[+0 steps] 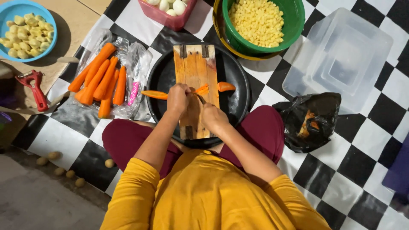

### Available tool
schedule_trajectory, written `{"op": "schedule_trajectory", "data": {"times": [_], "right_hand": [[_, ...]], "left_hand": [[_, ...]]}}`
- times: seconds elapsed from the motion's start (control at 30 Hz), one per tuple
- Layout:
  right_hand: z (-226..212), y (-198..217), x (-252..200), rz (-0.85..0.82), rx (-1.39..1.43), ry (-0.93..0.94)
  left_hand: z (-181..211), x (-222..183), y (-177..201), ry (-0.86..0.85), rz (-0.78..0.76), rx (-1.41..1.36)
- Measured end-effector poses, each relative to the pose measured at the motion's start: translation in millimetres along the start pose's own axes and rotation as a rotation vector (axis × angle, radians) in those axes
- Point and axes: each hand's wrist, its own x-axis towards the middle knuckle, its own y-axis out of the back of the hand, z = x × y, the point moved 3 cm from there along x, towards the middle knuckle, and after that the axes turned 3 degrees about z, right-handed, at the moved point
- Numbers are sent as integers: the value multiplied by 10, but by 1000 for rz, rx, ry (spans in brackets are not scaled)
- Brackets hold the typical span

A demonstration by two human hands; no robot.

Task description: Slicing and dicing carrots using a manual wooden slicer and a knife on a floor-level workspace.

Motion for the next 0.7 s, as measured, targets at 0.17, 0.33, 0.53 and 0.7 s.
{"op": "schedule_trajectory", "data": {"times": [0.17, 0.33, 0.53, 0.7], "right_hand": [[-259, 248, -213, 79, 4, -18], [-104, -91, 139, -38, 47, -2], [-140, 59, -468, -99, 40, -56], [-238, 249, -322, -5, 127, -13]], "left_hand": [[-132, 89, -132, 7, 10, 9], [92, -34, 98, 67, -6, 1], [-10, 66, 29, 54, -30, -35], [62, 66, 96, 98, -31, -35]]}}
